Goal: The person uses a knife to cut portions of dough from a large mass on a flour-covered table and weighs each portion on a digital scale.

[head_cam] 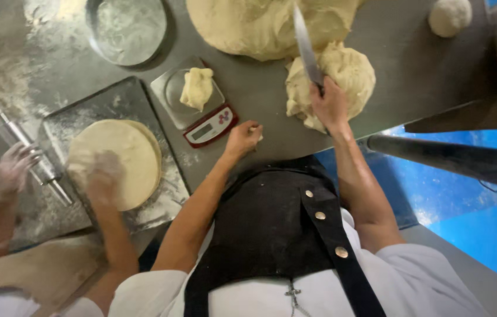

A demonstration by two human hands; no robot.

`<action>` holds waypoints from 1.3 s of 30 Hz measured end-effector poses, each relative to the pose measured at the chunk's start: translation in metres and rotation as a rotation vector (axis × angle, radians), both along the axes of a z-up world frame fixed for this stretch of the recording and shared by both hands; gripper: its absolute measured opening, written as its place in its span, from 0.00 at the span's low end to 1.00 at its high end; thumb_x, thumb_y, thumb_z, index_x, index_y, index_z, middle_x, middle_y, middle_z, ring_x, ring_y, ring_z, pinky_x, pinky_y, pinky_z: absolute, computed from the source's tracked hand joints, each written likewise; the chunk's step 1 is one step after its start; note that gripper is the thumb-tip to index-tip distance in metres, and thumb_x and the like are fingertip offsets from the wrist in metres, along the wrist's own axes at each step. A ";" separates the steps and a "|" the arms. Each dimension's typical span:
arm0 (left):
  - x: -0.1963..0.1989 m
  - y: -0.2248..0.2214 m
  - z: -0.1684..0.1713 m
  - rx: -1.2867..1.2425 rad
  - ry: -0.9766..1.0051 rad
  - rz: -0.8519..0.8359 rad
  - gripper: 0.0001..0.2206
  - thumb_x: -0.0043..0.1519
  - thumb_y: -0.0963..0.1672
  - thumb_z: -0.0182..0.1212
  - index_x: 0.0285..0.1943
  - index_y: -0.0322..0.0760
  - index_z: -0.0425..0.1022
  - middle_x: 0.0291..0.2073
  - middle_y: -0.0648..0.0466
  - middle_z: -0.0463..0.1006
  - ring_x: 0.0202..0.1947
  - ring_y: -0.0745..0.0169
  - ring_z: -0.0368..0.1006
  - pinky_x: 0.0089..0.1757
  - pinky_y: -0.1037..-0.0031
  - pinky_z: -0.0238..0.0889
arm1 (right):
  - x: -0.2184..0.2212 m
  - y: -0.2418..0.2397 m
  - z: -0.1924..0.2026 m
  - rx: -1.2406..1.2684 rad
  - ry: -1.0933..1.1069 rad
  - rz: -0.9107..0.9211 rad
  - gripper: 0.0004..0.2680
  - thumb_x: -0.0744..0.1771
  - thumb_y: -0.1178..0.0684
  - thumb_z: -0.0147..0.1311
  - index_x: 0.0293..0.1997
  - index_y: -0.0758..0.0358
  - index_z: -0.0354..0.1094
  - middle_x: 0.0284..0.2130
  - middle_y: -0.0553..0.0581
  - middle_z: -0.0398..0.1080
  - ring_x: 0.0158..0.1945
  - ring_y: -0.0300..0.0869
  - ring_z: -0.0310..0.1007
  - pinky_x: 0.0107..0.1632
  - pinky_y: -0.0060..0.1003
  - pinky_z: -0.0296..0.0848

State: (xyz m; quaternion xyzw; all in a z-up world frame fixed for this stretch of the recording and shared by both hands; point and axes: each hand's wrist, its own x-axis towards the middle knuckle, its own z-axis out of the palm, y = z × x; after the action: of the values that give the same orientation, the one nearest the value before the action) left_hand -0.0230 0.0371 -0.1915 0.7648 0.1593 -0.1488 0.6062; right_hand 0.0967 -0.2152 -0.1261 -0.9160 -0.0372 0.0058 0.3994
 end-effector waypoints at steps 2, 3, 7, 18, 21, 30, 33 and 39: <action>0.003 0.003 0.012 -0.042 0.052 -0.032 0.17 0.63 0.48 0.61 0.49 0.27 0.78 0.30 0.47 0.82 0.23 0.63 0.76 0.26 0.69 0.71 | 0.003 0.001 0.001 -0.037 -0.034 0.044 0.10 0.70 0.50 0.55 0.39 0.68 0.65 0.30 0.70 0.71 0.35 0.63 0.72 0.37 0.53 0.68; 0.005 0.005 0.017 -0.078 0.107 -0.055 0.17 0.63 0.48 0.62 0.49 0.26 0.77 0.30 0.48 0.81 0.23 0.65 0.75 0.26 0.70 0.71 | 0.005 0.000 0.003 -0.035 -0.043 0.043 0.10 0.70 0.50 0.55 0.39 0.68 0.65 0.30 0.70 0.71 0.35 0.63 0.72 0.37 0.53 0.68; 0.006 0.003 0.027 -0.144 0.146 0.000 0.17 0.62 0.49 0.60 0.48 0.27 0.78 0.25 0.49 0.79 0.19 0.63 0.73 0.24 0.70 0.68 | 0.002 0.002 -0.003 -0.007 -0.039 0.040 0.10 0.70 0.49 0.55 0.40 0.67 0.66 0.29 0.69 0.72 0.35 0.63 0.73 0.37 0.54 0.68; 0.009 0.000 -0.007 0.296 0.014 -0.126 0.21 0.66 0.54 0.55 0.42 0.32 0.82 0.29 0.42 0.82 0.32 0.39 0.78 0.37 0.55 0.69 | 0.006 -0.006 -0.027 -0.105 -0.028 0.082 0.11 0.70 0.48 0.57 0.39 0.68 0.68 0.30 0.69 0.73 0.35 0.62 0.74 0.37 0.54 0.70; 0.005 -0.007 -0.019 0.300 -0.078 -0.075 0.22 0.65 0.55 0.54 0.42 0.34 0.83 0.32 0.40 0.82 0.34 0.39 0.79 0.40 0.55 0.71 | 0.011 -0.015 -0.050 0.014 0.051 -0.018 0.10 0.69 0.48 0.56 0.45 0.66 0.74 0.32 0.63 0.77 0.34 0.51 0.80 0.39 0.46 0.76; -0.014 -0.017 0.013 0.331 -0.039 0.084 0.24 0.67 0.56 0.49 0.34 0.38 0.84 0.34 0.43 0.83 0.39 0.38 0.78 0.42 0.50 0.69 | 0.013 -0.022 -0.051 0.028 0.223 -0.009 0.13 0.71 0.50 0.50 0.48 0.75 0.66 0.30 0.64 0.73 0.28 0.52 0.72 0.29 0.48 0.68; -0.017 -0.022 0.015 0.262 -0.121 0.242 0.18 0.65 0.54 0.49 0.39 0.48 0.84 0.29 0.43 0.82 0.33 0.34 0.76 0.38 0.48 0.68 | 0.027 -0.025 -0.058 -0.167 -0.180 0.294 0.13 0.75 0.51 0.50 0.53 0.77 0.70 0.42 0.67 0.78 0.41 0.48 0.82 0.38 0.43 0.80; -0.014 -0.042 -0.012 0.416 -0.243 0.349 0.13 0.62 0.52 0.54 0.31 0.47 0.78 0.26 0.49 0.81 0.29 0.43 0.78 0.32 0.52 0.71 | 0.048 -0.053 -0.079 -0.379 -0.320 0.336 0.15 0.75 0.48 0.51 0.56 0.77 0.70 0.44 0.70 0.78 0.44 0.54 0.78 0.45 0.48 0.73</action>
State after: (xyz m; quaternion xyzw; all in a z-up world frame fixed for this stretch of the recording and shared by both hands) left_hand -0.0373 -0.0048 -0.2030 0.8459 0.2419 0.0864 0.4674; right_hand 0.1449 -0.2686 -0.2052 -0.9446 -0.2489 -0.0658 0.2037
